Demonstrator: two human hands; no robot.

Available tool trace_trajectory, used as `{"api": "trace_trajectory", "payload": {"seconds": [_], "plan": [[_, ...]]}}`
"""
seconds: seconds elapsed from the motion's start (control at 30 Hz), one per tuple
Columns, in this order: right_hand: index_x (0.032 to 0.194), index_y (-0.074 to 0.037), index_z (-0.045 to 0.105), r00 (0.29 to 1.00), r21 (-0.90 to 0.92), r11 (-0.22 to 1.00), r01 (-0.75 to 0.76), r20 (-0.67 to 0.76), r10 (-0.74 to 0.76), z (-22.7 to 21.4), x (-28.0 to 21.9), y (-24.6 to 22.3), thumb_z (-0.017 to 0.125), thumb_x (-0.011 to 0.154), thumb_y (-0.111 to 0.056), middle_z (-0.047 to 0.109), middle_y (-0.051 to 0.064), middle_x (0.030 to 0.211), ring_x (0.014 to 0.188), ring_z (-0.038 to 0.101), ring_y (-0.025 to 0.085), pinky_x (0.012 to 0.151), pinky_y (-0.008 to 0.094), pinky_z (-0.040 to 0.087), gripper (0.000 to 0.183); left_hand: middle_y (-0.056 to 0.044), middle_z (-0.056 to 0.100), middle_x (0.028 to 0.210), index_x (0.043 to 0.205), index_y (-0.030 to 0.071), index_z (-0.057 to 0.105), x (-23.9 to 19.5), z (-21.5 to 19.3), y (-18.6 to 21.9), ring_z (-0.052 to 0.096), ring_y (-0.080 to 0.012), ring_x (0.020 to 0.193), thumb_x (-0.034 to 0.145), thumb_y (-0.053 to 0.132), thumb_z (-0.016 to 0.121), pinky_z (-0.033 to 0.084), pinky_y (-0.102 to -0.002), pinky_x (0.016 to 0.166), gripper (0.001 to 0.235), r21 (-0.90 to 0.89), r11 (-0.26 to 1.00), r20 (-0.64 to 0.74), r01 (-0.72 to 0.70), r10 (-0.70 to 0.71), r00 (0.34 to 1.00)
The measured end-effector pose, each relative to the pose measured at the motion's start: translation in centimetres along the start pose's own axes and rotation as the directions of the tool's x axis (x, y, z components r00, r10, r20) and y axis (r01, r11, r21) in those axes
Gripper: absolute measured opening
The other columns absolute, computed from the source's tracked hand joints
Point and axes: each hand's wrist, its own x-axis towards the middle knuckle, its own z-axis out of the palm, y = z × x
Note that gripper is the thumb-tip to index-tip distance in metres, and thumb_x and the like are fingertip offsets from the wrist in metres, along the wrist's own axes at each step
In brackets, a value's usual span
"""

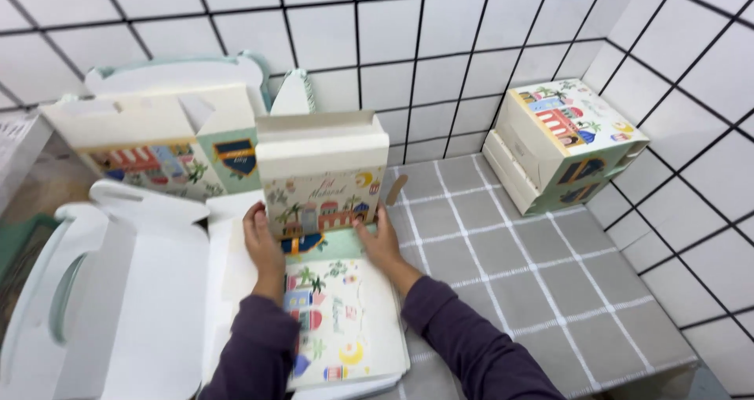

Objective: Assembling small cardboard gift boxes by folding flaps and tucking them into slots.

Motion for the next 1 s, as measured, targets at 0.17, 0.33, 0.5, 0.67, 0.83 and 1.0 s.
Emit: {"api": "trace_trajectory", "payload": {"seconds": [0.17,0.33,0.5,0.67,0.83,1.0], "plan": [[0.162,-0.008,0.013,0.999,-0.051,0.998,-0.045,0.023,0.046,-0.2,-1.1,-0.6,0.063,0.093,-0.057,0.02,0.021,0.166,0.153,0.022,0.034,0.127,0.045,0.023,0.098,-0.011,0.061,0.132,0.135,0.011,0.055,-1.2,-0.5,1.9,0.054,-0.026,0.13,0.111,0.038,0.043,0.042,-0.039,0.111,0.038,0.034,0.995,0.011,0.097,-0.098,0.995],[0.161,-0.007,0.014,0.996,-0.082,0.993,-0.079,0.039,0.082,-0.2,-0.3,-0.5,0.062,0.094,-0.057,0.021,0.022,0.166,0.154,0.021,0.034,0.127,0.047,0.024,0.097,-0.014,0.06,0.131,0.134,0.01,0.055,-1.3,-0.5,3.8,0.053,-0.0297,0.131,0.108,0.028,0.047,0.041,-0.043,0.112,0.033,0.047,0.985,0.022,0.166,-0.168,0.986],[0.16,-0.004,0.019,1.0,0.048,0.999,0.0,-0.008,0.0,0.3,-0.2,1.6,0.057,0.1,-0.046,0.023,0.022,0.165,0.153,0.021,0.034,0.127,0.049,0.019,0.083,-0.011,0.063,0.126,0.128,0.01,0.06,-1.6,-0.7,4.1,0.056,-0.0259,0.127,0.107,0.025,0.05,0.043,-0.041,0.109,0.027,0.032,0.988,0.047,0.149,-0.15,0.988],[0.159,-0.009,0.029,0.972,0.171,0.957,0.234,-0.047,-0.229,0.4,3.0,7.2,0.045,0.106,-0.02,0.04,0.015,0.158,0.147,0.035,0.029,0.123,0.048,0.026,0.057,-0.012,0.064,0.127,0.129,0.011,0.06,-1.0,-0.3,3.6,0.057,-0.0259,0.125,0.104,0.025,0.053,0.046,-0.041,0.107,0.029,-0.021,0.977,0.041,0.21,-0.209,0.977],[0.14,-0.011,0.052,0.937,0.169,0.922,0.349,-0.097,-0.337,-0.2,6.8,10.6,0.044,0.105,-0.009,0.062,0.004,0.122,0.116,0.054,0.014,0.11,0.041,0.04,0.035,-0.013,0.06,0.135,0.136,0.015,0.056,1.3,-1.1,4.3,0.058,-0.0326,0.127,0.104,0.038,0.052,0.047,-0.046,0.105,0.04,0.152,0.943,0.126,0.295,-0.315,0.941],[0.125,-0.009,0.056,0.888,0.04,0.889,0.455,-0.089,-0.451,-1.2,5.6,5.7,0.041,0.105,-0.008,0.062,0.007,0.107,0.108,0.054,0.017,0.103,0.042,0.042,0.025,-0.018,0.045,0.153,0.158,0.017,0.035,3.0,-2.4,2.7,0.036,-0.0426,0.142,0.106,0.063,0.019,0.028,-0.056,0.115,0.07,0.006,0.988,0.317,0.157,-0.151,0.936]]}}
